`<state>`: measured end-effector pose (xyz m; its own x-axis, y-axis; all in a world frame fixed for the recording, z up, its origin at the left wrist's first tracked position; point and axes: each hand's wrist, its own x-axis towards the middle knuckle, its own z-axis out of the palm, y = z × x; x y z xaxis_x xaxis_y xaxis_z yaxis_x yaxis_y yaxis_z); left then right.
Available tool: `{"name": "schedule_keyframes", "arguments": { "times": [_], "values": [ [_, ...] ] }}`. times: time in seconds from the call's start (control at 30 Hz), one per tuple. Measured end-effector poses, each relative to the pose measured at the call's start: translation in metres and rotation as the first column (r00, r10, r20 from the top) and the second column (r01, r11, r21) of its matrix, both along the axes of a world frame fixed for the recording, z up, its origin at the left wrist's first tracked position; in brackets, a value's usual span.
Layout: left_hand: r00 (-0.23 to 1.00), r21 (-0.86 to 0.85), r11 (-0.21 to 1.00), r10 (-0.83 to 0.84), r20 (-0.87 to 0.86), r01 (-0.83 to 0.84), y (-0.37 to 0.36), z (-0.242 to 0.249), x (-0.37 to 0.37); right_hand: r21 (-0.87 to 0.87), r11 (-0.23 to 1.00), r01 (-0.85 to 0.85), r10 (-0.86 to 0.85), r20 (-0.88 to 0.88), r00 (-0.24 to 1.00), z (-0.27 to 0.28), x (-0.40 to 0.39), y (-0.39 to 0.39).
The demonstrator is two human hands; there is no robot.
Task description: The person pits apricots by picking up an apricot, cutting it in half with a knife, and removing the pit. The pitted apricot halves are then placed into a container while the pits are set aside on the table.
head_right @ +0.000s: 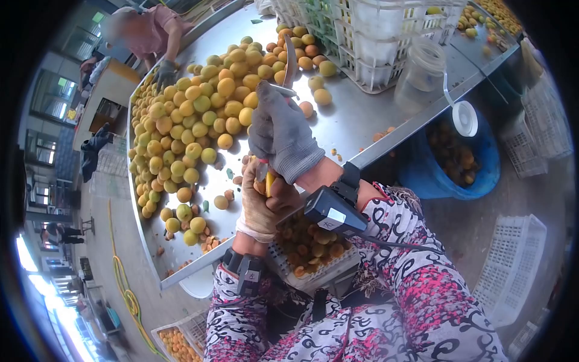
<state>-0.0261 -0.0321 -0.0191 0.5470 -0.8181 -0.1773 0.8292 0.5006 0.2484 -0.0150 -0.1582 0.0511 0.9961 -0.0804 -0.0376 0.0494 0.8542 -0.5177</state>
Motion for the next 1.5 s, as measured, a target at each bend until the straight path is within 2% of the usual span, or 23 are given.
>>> {"name": "schedule_keyframes", "arguments": {
  "times": [0.03, 0.07, 0.13, 0.2, 0.23, 0.3, 0.43, 0.67, 0.73, 0.77, 0.83, 0.9, 0.97, 1.03, 1.1, 1.17, 1.2, 1.23, 1.27, 1.33, 1.37, 1.43, 1.5],
  "values": [
    [0.995, -0.194, 0.976, -0.098, 0.029, 0.102, 0.002, -0.001, 0.002, 0.008, 1.000, -0.003, 0.003, 0.003, 1.000, 0.000, 0.003, -0.001],
    [0.995, -0.187, 0.977, -0.094, 0.033, 0.099, 0.004, -0.001, 0.004, -0.033, 0.999, 0.025, -0.025, 0.004, 1.000, -0.002, 0.006, -0.003],
    [0.991, 0.293, 0.951, 0.120, -0.051, -0.100, 0.002, 0.023, 0.006, -0.130, 0.988, 0.081, -0.077, 0.034, 0.996, 0.003, 0.005, -0.007],
    [0.979, 0.357, 0.912, 0.171, 0.114, -0.201, 0.007, 0.019, 0.016, -0.340, 0.933, 0.120, -0.099, 0.078, 0.992, 0.011, -0.002, -0.011],
    [0.945, 0.410, 0.866, 0.183, 0.270, -0.285, 0.011, 0.021, 0.022, -0.516, 0.843, 0.150, -0.133, 0.070, 0.989, 0.015, -0.007, -0.008],
    [0.949, 0.448, 0.837, 0.270, 0.160, -0.314, 0.021, 0.014, 0.029, -0.764, 0.588, 0.266, -0.063, 0.285, 0.957, -0.005, -0.012, 0.005],
    [0.866, 0.393, 0.781, 0.369, 0.338, -0.486, 0.011, 0.039, 0.016, -1.000, 0.006, -0.029, 0.105, -0.028, 0.994, -0.016, -0.023, 0.020],
    [0.818, 0.371, 0.767, 0.331, 0.471, -0.523, 0.018, 0.043, 0.008, -0.994, 0.104, 0.027, 0.205, 0.048, 0.978, -0.017, -0.022, 0.017],
    [0.732, 0.322, 0.692, 0.441, 0.520, -0.646, 0.023, 0.037, 0.007, -0.826, 0.312, -0.469, 0.372, -0.348, 0.860, 0.003, -0.026, 0.013],
    [0.833, 0.405, 0.730, 0.509, 0.216, -0.551, 0.030, 0.019, 0.031, -0.825, 0.307, -0.474, 0.378, -0.351, 0.856, -0.002, -0.025, 0.014],
    [0.928, 0.458, 0.819, 0.229, 0.293, -0.347, 0.059, 0.036, 0.026, -0.848, 0.457, -0.270, 0.215, -0.189, 0.958, -0.014, -0.021, 0.014],
    [0.879, 0.487, 0.788, 0.137, 0.456, -0.376, 0.058, 0.036, 0.012, -0.867, 0.411, -0.280, 0.168, -0.230, 0.959, -0.016, -0.014, 0.007],
    [0.672, 0.526, 0.726, -0.119, 0.731, -0.443, 0.059, 0.025, -0.002, -0.978, 0.209, 0.010, 0.006, 0.011, 1.000, -0.028, -0.009, -0.001],
    [0.714, 0.657, 0.724, -0.345, 0.610, -0.211, 0.057, 0.047, -0.025, -0.949, 0.315, -0.023, 0.017, -0.019, 1.000, -0.031, -0.006, -0.003],
    [0.397, 0.632, 0.727, -0.514, 0.760, -0.268, 0.055, 0.043, -0.031, -0.904, 0.424, -0.061, -0.022, -0.077, 0.997, -0.025, -0.005, -0.001],
    [0.420, 0.651, 0.719, -0.527, 0.738, -0.241, 0.060, 0.047, -0.032, -0.904, 0.418, -0.091, -0.018, -0.109, 0.994, -0.020, -0.008, 0.002],
    [0.401, 0.587, 0.700, -0.440, 0.803, -0.407, 0.066, 0.045, -0.028, -0.916, 0.391, -0.093, -0.034, -0.115, 0.993, -0.021, -0.008, 0.002],
    [0.363, 0.505, 0.657, -0.354, 0.862, -0.560, 0.073, 0.043, -0.023, -0.927, 0.364, -0.094, -0.052, -0.121, 0.991, -0.019, -0.008, 0.004],
    [0.447, 0.601, 0.489, -0.404, 0.798, -0.631, 0.087, 0.043, -0.011, -0.903, 0.402, -0.149, -0.035, -0.177, 0.984, -0.013, -0.010, 0.007],
    [0.310, 0.406, 0.098, -0.495, 0.812, -0.908, 0.125, 0.025, 0.025, -0.881, 0.446, -0.158, -0.013, -0.183, 0.983, -0.012, -0.012, 0.010],
    [0.268, 0.219, -0.167, -0.745, 0.610, -0.961, 0.145, 0.042, 0.029, -0.856, 0.490, -0.168, 0.006, -0.190, 0.982, -0.011, -0.014, 0.011],
    [0.490, 0.142, -0.474, -0.786, 0.377, -0.869, 0.188, 0.025, 0.047, -0.859, 0.483, -0.167, 0.021, -0.180, 0.983, -0.014, -0.013, 0.013],
    [0.721, 0.423, -0.612, -0.674, 0.161, -0.668, 0.216, 0.013, 0.058, -0.857, 0.477, -0.195, 0.039, -0.201, 0.979, -0.014, -0.013, 0.014]
  ]
}}
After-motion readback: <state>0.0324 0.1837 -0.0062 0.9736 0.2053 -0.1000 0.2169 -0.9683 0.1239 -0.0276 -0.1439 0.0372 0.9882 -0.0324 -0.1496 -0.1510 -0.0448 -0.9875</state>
